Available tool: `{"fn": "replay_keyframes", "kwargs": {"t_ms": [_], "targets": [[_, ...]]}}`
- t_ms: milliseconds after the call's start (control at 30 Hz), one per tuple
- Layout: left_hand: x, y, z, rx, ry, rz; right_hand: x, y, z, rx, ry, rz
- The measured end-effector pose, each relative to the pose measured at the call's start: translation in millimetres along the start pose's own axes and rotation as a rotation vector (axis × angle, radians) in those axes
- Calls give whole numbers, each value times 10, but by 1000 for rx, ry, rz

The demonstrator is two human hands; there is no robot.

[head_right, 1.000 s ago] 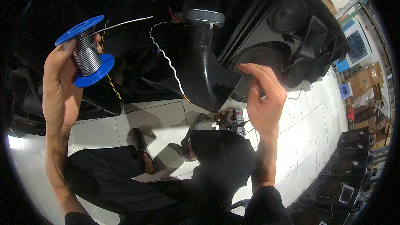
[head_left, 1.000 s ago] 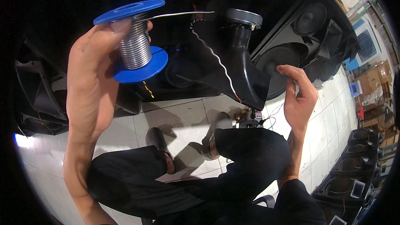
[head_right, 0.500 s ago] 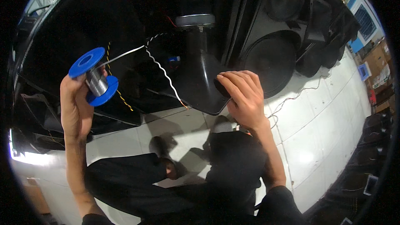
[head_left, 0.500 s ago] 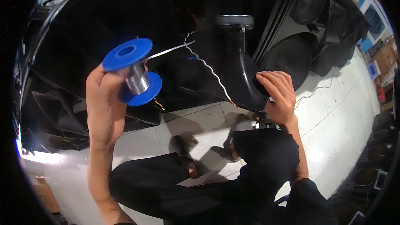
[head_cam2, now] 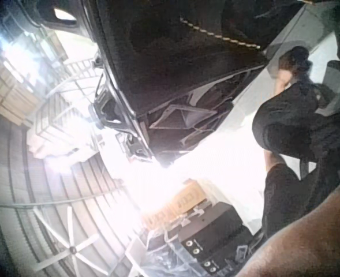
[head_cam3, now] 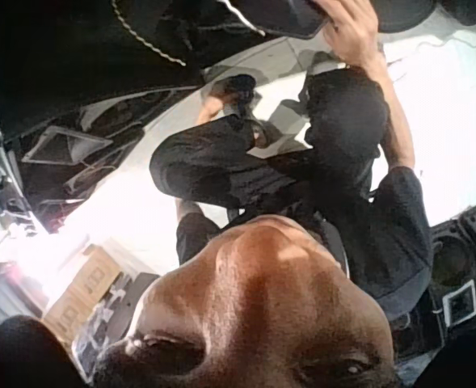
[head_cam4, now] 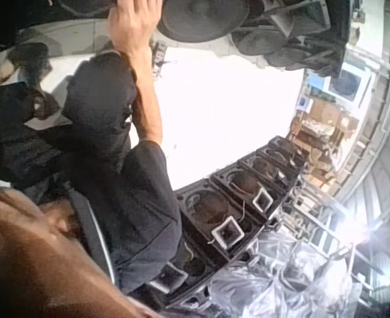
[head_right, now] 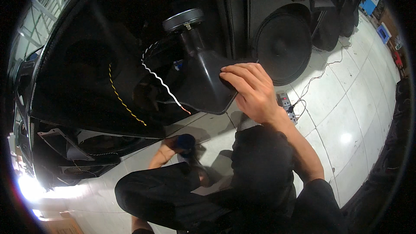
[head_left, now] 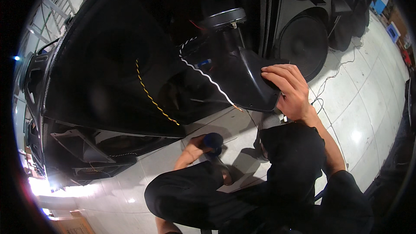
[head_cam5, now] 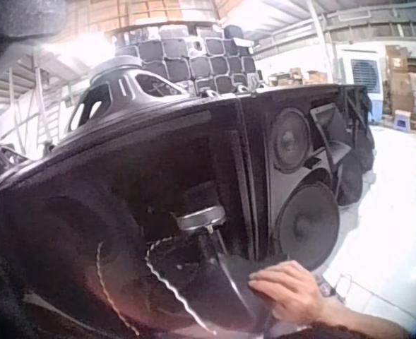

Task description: The person sits on the floor and installs a speaker into a black enclosure. They connect wires to the speaker terminals, then use a soldering iron and solder to secure the connections. The person repeats the soldering process on another connection point.

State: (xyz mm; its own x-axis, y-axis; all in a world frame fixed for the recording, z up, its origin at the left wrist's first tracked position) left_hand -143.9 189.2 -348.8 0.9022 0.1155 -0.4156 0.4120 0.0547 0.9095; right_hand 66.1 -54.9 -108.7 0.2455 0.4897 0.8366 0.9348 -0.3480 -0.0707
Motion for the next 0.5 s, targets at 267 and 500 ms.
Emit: {"fn": "replay_keyframes", "kwargs": {"t_ms": [267,500], "targets": [[626,-1372,521,-147,22,-355,-39,13,17,-34,11,1],[580,-1554,641,-146,73,-381,-39,10,-5,-29,19,39]]}}
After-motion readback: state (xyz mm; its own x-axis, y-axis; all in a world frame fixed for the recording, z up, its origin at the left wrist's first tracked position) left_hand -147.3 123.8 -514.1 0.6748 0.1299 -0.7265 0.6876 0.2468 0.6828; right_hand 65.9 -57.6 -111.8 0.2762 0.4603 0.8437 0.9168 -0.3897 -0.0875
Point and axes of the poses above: each hand's wrist, its own x-axis towards the middle knuckle, its own z-axis out of the palm, y = z × x, the point moved 7 cm from there along x, towards the middle knuckle, and after that the axes turned 12 degrees about -x, right-handed, at the moved point
